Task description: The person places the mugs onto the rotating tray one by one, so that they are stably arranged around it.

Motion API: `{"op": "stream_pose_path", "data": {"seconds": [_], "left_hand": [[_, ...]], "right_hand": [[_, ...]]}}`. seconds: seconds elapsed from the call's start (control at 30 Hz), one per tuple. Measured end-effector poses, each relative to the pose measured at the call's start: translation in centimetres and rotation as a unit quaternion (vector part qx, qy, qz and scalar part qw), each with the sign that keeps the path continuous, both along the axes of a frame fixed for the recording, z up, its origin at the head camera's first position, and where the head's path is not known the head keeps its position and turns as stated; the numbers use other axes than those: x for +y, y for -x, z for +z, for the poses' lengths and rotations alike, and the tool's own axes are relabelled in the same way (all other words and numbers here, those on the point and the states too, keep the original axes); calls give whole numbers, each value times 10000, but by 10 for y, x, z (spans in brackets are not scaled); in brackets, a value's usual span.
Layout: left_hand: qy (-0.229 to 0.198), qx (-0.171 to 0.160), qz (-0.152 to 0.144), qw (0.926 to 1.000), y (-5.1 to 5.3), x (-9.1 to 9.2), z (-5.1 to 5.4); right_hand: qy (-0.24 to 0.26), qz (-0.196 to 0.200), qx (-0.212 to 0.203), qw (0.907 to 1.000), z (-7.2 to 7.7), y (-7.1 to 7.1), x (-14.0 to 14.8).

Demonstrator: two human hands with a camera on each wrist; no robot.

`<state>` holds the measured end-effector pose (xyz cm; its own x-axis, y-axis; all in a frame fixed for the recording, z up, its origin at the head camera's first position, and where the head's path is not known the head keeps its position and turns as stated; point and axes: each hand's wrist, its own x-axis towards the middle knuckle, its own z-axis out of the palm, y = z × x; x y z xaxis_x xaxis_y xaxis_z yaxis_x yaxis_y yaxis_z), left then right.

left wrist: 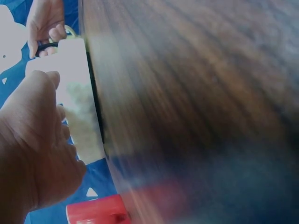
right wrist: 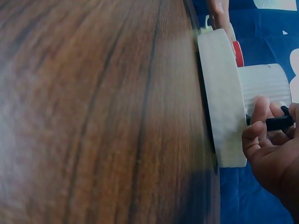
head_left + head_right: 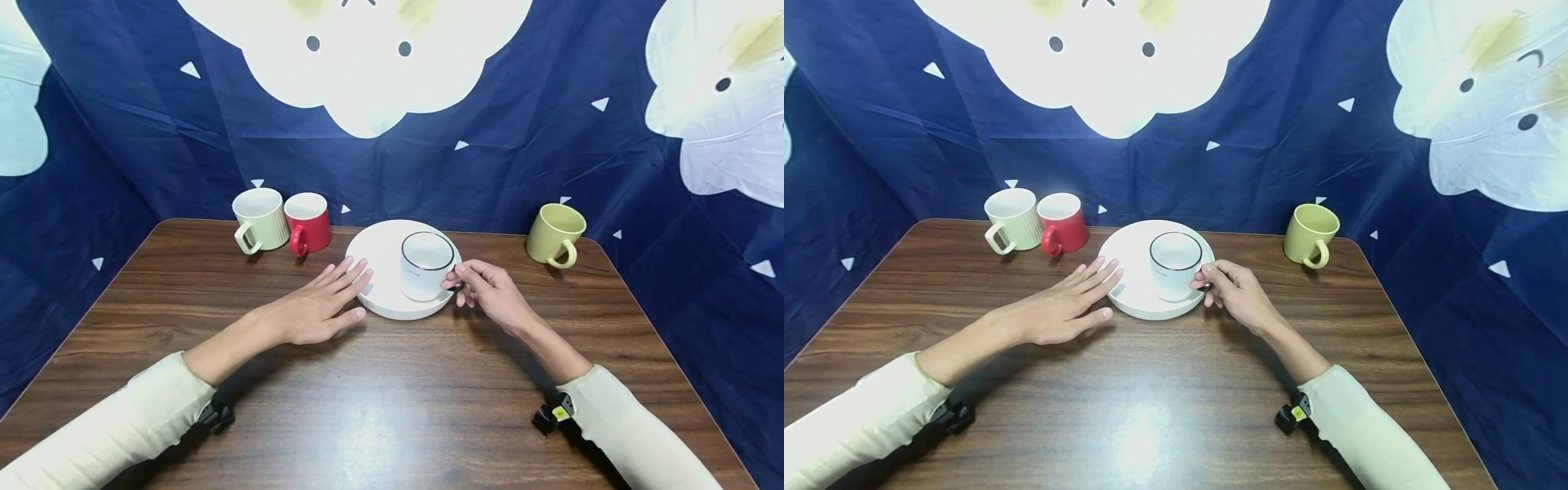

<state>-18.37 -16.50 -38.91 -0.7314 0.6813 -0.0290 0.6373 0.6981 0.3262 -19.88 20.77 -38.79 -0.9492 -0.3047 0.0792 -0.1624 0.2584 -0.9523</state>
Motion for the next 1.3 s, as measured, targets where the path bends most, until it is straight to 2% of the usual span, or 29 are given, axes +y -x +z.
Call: {"op": "stream_pose_path", "data": {"seconds": [0.27,0.6,0.83,1.1,1.3], "left_hand": [[-94,-170,97,9998,1,-3,1],[-168,-136,87,9997,1,-10,-2],[-202,-247,104,9994,0,-15,-4],[-258,-318,81,9991,1,-16,-4],[-200,-327,130,9992,2,-21,-5]], "right_hand": [[42,191,-42,9998,-3,2,3],[26,593,-61,9982,-3,3,1],[38,776,-88,9969,-1,4,0],[-316,652,276,9970,0,3,0],[-334,192,649,9971,2,1,0]]}}
